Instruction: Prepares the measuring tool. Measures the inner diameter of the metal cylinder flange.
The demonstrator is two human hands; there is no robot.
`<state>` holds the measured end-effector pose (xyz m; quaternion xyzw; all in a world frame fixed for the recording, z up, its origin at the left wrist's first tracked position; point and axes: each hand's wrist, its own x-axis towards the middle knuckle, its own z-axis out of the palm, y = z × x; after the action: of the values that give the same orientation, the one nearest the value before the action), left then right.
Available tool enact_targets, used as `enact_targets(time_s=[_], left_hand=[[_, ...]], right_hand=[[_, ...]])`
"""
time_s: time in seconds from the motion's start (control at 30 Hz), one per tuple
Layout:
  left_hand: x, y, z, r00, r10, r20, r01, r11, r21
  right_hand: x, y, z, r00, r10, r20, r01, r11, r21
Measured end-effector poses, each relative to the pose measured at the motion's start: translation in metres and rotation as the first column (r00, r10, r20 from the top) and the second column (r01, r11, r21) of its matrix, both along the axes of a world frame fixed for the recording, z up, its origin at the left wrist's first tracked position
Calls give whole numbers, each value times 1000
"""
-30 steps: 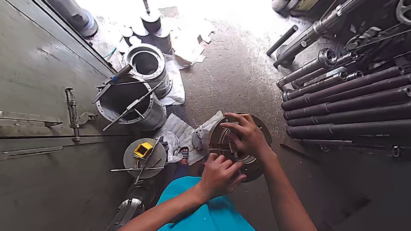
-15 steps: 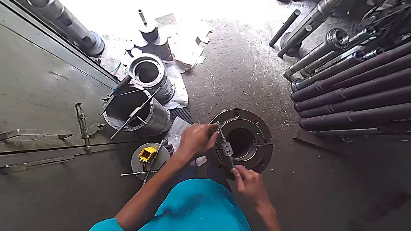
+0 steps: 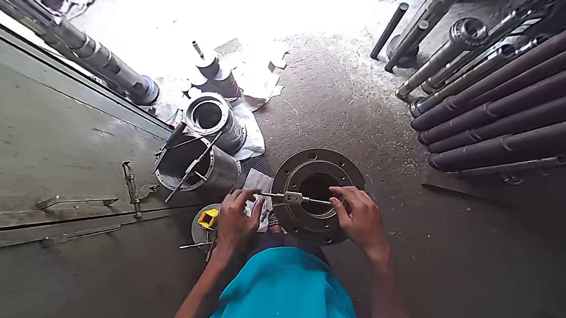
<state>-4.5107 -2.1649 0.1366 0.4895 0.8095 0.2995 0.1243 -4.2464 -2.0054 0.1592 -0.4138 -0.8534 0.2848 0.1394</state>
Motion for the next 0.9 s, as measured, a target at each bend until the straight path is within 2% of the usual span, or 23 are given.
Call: enact_targets(time_s=[0.03,0.1,0.17,0.2,0.23,0.3,0.33,0.4,0.43,0.47,0.5,0.57,0.67,0.73,0.83,0.9], left_hand=[[5,0,-5,990,95,103,-95,995,-8],[10,17,-13,909,237,344,-236,971,-45],[11,48,-13,854,272,443,-276,959,-58],[12,65,-9,861,251,443,-249,966,-64],[16,81,-4,891,192,412,-175,981,-78],[33,104,10,936,-51,347,98,988,-118],[45,116,18,925,-201,322,266,948,-173],[74,137,28,837,-506,208,547,784,-295],[85,138,25,780,-611,134,616,713,-336],[91,130,21,749,-660,62,636,689,-349],[93,115,17,742,-669,-29,626,709,-324],[92,82,4,748,-630,-211,597,776,-202],[96,37,-8,767,-575,-284,585,809,-58],[93,10,-14,820,-481,-311,517,855,39],[87,-23,-28,890,-273,-366,359,914,191],[91,-33,-38,916,-160,-369,261,934,244]], right_hand=[[0,6,-1,996,44,78,-37,995,-88],[-6,8,0,967,196,165,-135,937,-322],[-13,-3,0,945,283,166,-185,877,-443],[-16,-11,-1,940,305,153,-201,856,-476],[-22,-21,-3,936,326,129,-223,837,-500],[-40,-48,-7,920,389,36,-307,777,-549],[-50,-60,-8,893,450,-22,-378,722,-579],[-58,-75,-7,780,601,-177,-569,562,-601],[-55,-76,-8,722,648,-243,-643,497,-583],[-46,-72,-7,692,664,-284,-679,463,-570],[-31,-67,-7,692,655,-305,-688,467,-556],[7,-45,-5,729,586,-353,-676,542,-499],[69,-5,3,814,430,-391,-580,640,-503],[94,18,5,879,313,-360,-464,738,-490],[88,41,3,961,141,-238,-225,900,-374],[54,47,0,963,104,-248,-150,973,-175]])
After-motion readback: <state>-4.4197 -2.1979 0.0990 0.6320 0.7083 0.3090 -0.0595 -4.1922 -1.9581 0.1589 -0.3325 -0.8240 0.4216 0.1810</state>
